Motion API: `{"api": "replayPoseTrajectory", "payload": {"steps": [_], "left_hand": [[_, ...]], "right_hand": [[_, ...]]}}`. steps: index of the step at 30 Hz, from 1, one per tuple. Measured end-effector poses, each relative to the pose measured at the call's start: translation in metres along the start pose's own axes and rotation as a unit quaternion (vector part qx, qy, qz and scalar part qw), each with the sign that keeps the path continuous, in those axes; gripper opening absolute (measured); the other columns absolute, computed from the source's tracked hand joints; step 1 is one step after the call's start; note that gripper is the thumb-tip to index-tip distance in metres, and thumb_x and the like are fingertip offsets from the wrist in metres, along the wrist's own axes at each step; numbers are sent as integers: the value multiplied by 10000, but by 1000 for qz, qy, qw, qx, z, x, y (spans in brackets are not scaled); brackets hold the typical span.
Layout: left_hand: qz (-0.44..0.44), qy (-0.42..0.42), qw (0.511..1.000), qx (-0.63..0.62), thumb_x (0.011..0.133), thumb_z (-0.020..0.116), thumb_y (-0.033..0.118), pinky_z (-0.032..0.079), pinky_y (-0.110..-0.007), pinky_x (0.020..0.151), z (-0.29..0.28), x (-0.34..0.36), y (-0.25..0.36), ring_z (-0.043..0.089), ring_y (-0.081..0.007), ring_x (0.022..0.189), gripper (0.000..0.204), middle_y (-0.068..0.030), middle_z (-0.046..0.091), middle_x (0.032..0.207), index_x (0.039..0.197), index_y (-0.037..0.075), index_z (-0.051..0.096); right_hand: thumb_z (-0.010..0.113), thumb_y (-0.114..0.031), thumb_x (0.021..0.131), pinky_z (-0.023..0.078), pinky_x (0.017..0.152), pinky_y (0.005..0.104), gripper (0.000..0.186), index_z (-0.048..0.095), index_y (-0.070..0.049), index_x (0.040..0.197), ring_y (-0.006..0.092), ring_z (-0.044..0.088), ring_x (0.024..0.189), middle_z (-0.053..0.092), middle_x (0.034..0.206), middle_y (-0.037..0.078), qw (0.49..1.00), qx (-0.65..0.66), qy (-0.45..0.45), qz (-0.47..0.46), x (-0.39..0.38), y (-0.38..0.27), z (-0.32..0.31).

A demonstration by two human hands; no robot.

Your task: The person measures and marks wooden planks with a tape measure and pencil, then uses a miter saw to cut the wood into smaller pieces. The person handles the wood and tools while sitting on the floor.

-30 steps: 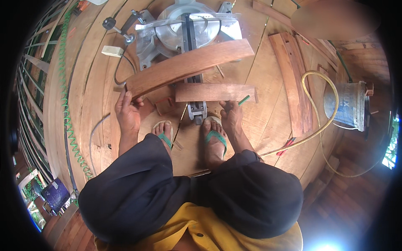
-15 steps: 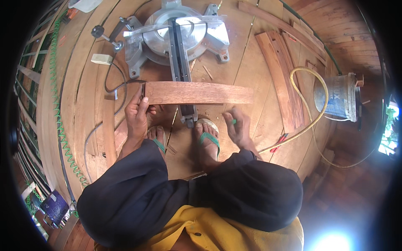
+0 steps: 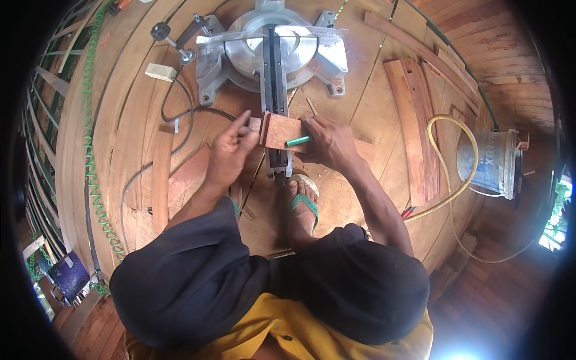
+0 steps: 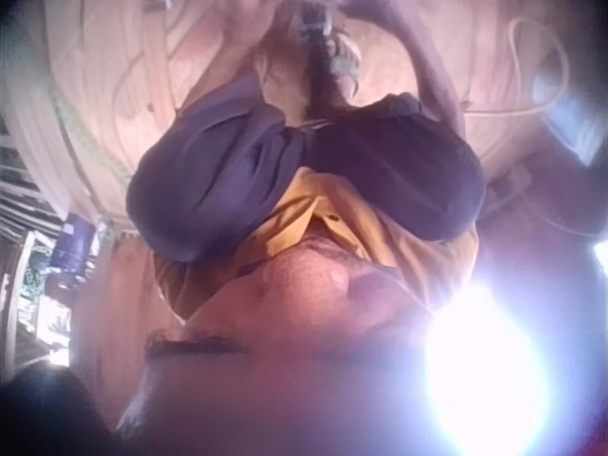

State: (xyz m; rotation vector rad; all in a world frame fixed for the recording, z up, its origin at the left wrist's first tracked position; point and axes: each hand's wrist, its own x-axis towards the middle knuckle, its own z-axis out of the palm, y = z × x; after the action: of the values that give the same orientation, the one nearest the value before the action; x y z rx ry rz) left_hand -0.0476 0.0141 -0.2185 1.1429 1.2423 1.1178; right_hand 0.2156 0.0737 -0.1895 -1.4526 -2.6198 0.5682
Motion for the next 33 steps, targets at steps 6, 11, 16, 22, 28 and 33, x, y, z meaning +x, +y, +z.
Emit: {"api": "replayPoseTrajectory", "payload": {"steps": [6, 11, 16, 22, 28, 33], "left_hand": [[-160, 69, 967, -185, 1051, 681, 228, 534, -343, 1012, -30, -7, -38, 622, -179, 1229, 594, -131, 642, 1377, 1540, -34, 470], [-92, -2, 979, -184, 1027, 716, 181, 489, -321, 1094, 4, -2, -21, 605, -218, 1310, 780, -192, 580, 1472, 1620, -70, 276], [-39, -22, 987, -151, 1019, 718, 124, 518, -260, 1008, 7, 1, -39, 636, -115, 1171, 807, -121, 627, 1396, 1623, -102, 234], [-44, 22, 978, -201, 1050, 662, 100, 493, -261, 1049, -10, -37, -74, 597, -114, 1230, 738, -133, 595, 1437, 1625, -100, 244], [-79, 31, 966, -244, 1063, 642, 118, 448, -289, 1137, -15, -52, -66, 541, -153, 1347, 687, -144, 526, 1541, 1613, -91, 287], [-149, 49, 827, -539, 1075, 587, 105, 479, -396, 1161, -18, -59, -65, 576, -200, 1364, 528, -127, 584, 1499, 1568, -13, 441]], "right_hand": [[935, -387, 656, 567, 797, 471, 745, 634, -106, 1277, 329, 695, 1005, 671, 1069, 90, 1000, -3, -20, -24, 9, 5, 19], [948, -368, 647, 565, 778, 462, 741, 624, -101, 1258, 340, 693, 982, 666, 1085, 97, 998, -1, 32, -50, 13, 2, 34], [945, -313, 654, 550, 701, 443, 637, 627, -104, 1164, 331, 691, 858, 634, 1037, 112, 998, -6, -30, -48, 20, 0, 29], [915, -375, 682, 564, 741, 469, 715, 618, -106, 1273, 362, 686, 867, 619, 1013, 116, 998, -15, -47, -40, 20, -42, 35], [904, -380, 695, 561, 701, 445, 716, 634, -110, 1301, 315, 703, 886, 637, 1040, 95, 996, -22, -76, -32, 21, -51, 37], [915, -378, 685, 575, 735, 433, 757, 639, -103, 1334, 302, 710, 908, 649, 1059, 91, 995, -41, -86, -36, 23, -52, 33]]}}
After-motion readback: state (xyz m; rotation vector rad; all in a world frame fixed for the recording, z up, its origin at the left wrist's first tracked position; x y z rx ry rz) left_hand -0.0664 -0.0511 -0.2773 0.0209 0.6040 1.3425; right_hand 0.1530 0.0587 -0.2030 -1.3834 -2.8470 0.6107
